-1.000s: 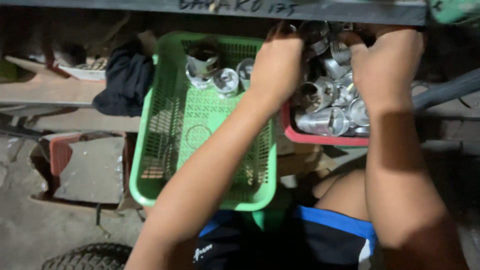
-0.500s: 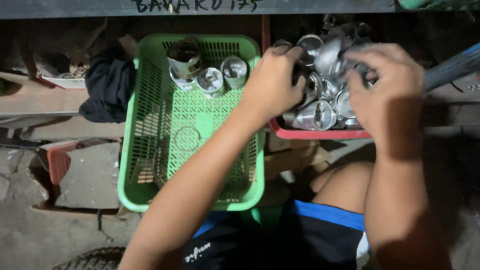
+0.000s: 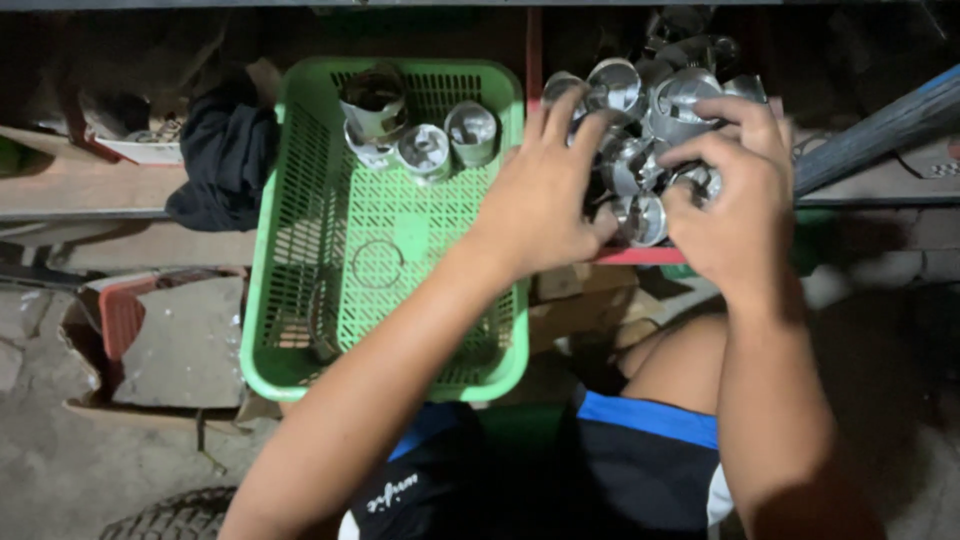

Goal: Sorting through engine pistons in baskets and cleaning one with a cloth

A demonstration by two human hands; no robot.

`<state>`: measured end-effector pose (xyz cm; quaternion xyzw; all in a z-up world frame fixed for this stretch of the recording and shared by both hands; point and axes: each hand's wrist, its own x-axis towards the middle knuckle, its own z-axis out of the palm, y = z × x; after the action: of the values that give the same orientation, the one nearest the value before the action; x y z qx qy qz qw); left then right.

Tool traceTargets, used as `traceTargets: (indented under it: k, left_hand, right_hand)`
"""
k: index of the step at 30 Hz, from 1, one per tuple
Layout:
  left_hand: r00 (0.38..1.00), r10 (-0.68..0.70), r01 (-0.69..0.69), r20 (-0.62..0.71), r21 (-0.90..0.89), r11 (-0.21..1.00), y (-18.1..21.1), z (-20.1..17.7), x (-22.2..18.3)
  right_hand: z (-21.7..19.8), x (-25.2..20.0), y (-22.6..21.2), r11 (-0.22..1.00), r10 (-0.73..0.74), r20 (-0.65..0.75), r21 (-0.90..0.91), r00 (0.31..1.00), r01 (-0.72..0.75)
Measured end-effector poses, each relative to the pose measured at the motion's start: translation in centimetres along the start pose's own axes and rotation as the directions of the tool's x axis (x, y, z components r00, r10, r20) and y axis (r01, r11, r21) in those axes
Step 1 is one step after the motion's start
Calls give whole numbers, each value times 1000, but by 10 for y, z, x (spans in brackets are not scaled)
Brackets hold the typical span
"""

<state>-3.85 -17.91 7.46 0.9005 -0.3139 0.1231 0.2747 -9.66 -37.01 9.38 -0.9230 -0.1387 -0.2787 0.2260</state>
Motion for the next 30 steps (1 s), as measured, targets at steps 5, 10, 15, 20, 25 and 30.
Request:
traceTargets:
  k: [5,10,15,20,25,30]
  left_hand:
    - [998,38,-33,-59,91,995,7,5,-13]
    - [994,13,-4,-108,89,996,-16,-8,-22]
    - [983,-181,157,3,487,859,-77,-28,-47]
    - [921,-368,361,-124,625,692,-149,-31,-68]
    - [931,-363,307,-46,638,706,-179,-33,-73]
    - [988,-150,133,-21,598,790,-191,-33,-74]
  right_hand:
    - [0,-2,-23,997,-78,-135,7,988,79]
    - [25,4,-59,988,-69,-194,124,979,95]
    - [81,21,-89,985,-58,126,171,990,36]
    - [127,50,-113,990,96,449,54,888,-134]
    - [152,70,-122,979,201,602,-145,773,-142]
    - [183,74,-109,988,-40,560,-101,827,116]
